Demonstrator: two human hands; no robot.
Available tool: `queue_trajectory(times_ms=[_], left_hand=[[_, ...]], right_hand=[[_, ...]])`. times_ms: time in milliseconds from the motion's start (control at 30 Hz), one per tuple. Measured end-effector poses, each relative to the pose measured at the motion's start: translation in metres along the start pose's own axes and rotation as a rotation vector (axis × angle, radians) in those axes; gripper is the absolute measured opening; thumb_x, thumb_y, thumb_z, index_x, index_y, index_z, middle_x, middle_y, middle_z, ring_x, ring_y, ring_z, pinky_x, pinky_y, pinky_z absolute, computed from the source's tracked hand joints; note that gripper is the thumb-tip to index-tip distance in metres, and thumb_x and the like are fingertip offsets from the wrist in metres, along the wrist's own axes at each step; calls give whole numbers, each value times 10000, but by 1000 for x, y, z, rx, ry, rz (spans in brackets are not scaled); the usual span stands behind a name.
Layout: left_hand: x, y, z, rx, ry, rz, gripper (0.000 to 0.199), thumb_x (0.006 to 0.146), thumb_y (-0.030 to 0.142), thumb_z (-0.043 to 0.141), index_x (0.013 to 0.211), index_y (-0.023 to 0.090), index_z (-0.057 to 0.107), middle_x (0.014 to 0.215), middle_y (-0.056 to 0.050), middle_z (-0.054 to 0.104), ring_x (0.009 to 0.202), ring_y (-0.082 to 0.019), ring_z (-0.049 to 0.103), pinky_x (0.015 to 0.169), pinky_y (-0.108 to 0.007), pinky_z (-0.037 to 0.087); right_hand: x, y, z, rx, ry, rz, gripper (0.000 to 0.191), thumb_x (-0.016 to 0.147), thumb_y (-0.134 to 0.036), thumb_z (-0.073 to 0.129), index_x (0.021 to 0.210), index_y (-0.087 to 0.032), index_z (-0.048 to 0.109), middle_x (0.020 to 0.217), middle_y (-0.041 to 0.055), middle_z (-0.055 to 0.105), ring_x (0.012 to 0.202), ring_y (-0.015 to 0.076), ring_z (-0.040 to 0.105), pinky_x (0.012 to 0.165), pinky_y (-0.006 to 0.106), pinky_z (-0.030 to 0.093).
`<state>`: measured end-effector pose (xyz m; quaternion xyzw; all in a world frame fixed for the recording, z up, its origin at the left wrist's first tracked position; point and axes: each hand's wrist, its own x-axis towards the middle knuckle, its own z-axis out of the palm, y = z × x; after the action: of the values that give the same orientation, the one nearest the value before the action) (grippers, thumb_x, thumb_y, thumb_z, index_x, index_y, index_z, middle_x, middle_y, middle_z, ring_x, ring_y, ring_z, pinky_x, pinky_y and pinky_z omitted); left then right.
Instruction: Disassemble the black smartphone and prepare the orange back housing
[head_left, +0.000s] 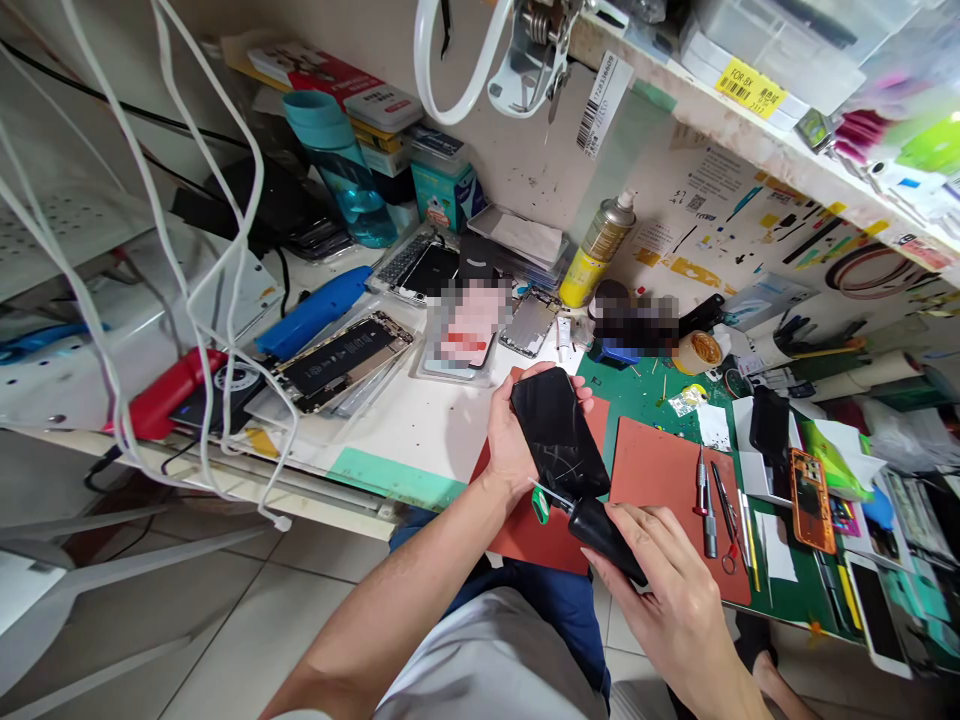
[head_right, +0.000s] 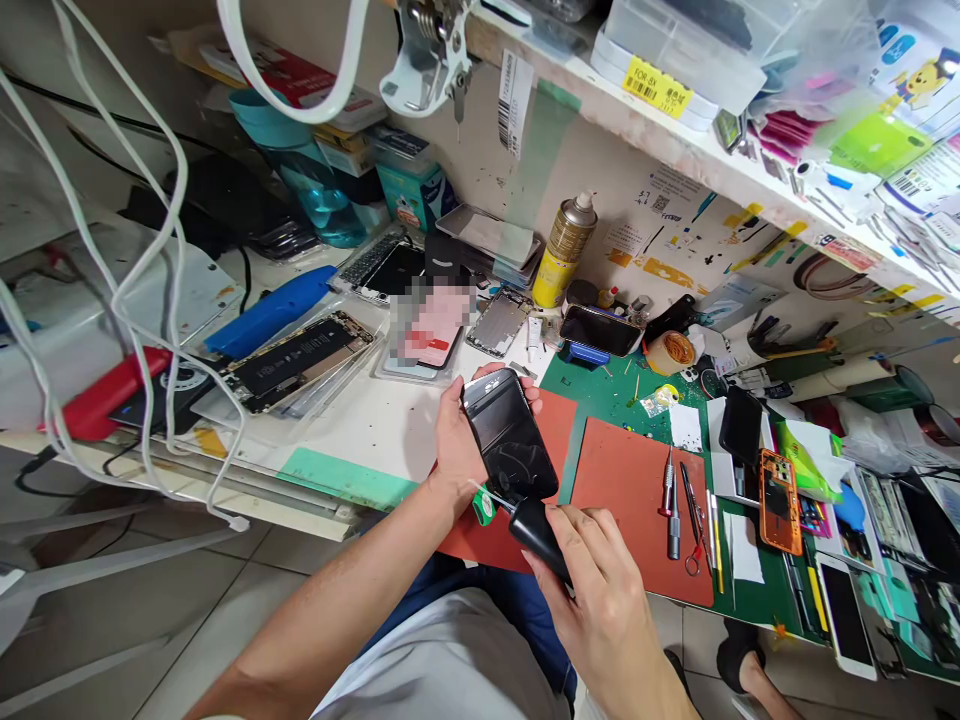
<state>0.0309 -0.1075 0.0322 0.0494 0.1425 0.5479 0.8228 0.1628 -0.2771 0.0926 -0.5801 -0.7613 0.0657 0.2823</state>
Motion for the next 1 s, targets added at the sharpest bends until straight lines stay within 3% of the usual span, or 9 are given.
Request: queue_trajectory(times_ms=[200, 333, 467, 533, 633, 700, 800, 900, 1000], left_hand=[[-1, -1, 2, 7, 36, 5, 404, 990, 577, 622, 1089, 208, 755, 1134, -146, 826, 1182, -370, 777, 1045, -574, 622], [-1, 0, 2, 20, 44, 7, 415, 968, 596, 629, 1093, 220, 753, 1100, -145, 824, 1154, -373, 781, 1026, -584, 623], [-1, 1, 2, 56, 27, 22, 407, 948, 595, 665, 1093, 224, 750, 1047, -137, 816, 1073, -347, 792, 991, -546, 628], [-2, 1, 1, 72, 16, 27, 405, 948, 587, 673, 1101, 221, 753, 1062, -135, 812, 1022, -317, 792, 963, -499, 634], [-1, 1, -1, 79, -3, 46, 402, 955, 574, 663, 1102, 213, 759, 1059, -126, 803, 992, -280, 781, 939, -432, 632], [0, 0, -2, 91, -5, 55, 403, 951, 571, 659, 1107, 214, 758, 1042, -123, 799, 996, -278, 776, 937, -420, 628], [0, 0, -4, 135, 5, 74, 412, 946, 569, 651, 1120, 211, 758, 1038, -134, 803, 987, -287, 778, 925, -421, 627], [0, -2, -5, 169, 14, 110, 407, 963, 552, 619, 1110, 202, 766, 1023, -129, 803, 964, -279, 778, 936, -423, 626], [0, -4, -5, 220, 33, 138, 393, 959, 536, 617, 1099, 203, 770, 1002, -121, 805, 942, -277, 781, 928, -423, 630]], right_hand=[[0, -2, -6, 69, 2, 91, 308, 1049, -172, 700, 1351, -228, 686, 1080, 91, 765, 919, 240, 691, 780, 376, 634], [-19, 13, -8, 295, 72, 384, 438, 984, -317, 817, 1404, -274, 705, 1177, 87, 789, 987, 253, 764, 776, 361, 679], [-28, 51, -11, 533, 318, 668, 583, 877, -411, 915, 1400, -234, 728, 1310, 120, 793, 1118, 303, 782, 928, 434, 679], [-15, 78, -14, 542, 452, 718, 602, 842, -456, 931, 1351, -200, 734, 1254, 128, 803, 1061, 293, 779, 912, 431, 658], [21, 121, -15, 377, 561, 721, 711, 808, -564, 909, 1343, -155, 681, 1145, 133, 807, 955, 270, 762, 849, 410, 624], [47, 150, -11, 327, 558, 714, 771, 801, -602, 878, 1393, -169, 643, 1162, 129, 811, 998, 272, 754, 902, 419, 603], [78, 186, 2, 237, 518, 738, 719, 752, -604, 878, 1300, -175, 699, 1069, 115, 827, 935, 274, 738, 914, 428, 571], [97, 212, 18, 145, 480, 780, 661, 739, -587, 859, 1226, -158, 731, 957, 115, 829, 853, 282, 722, 904, 436, 549], [108, 228, 29, 92, 456, 815, 650, 753, -560, 841, 1228, -130, 730, 1007, 160, 831, 891, 298, 736, 906, 424, 546]])
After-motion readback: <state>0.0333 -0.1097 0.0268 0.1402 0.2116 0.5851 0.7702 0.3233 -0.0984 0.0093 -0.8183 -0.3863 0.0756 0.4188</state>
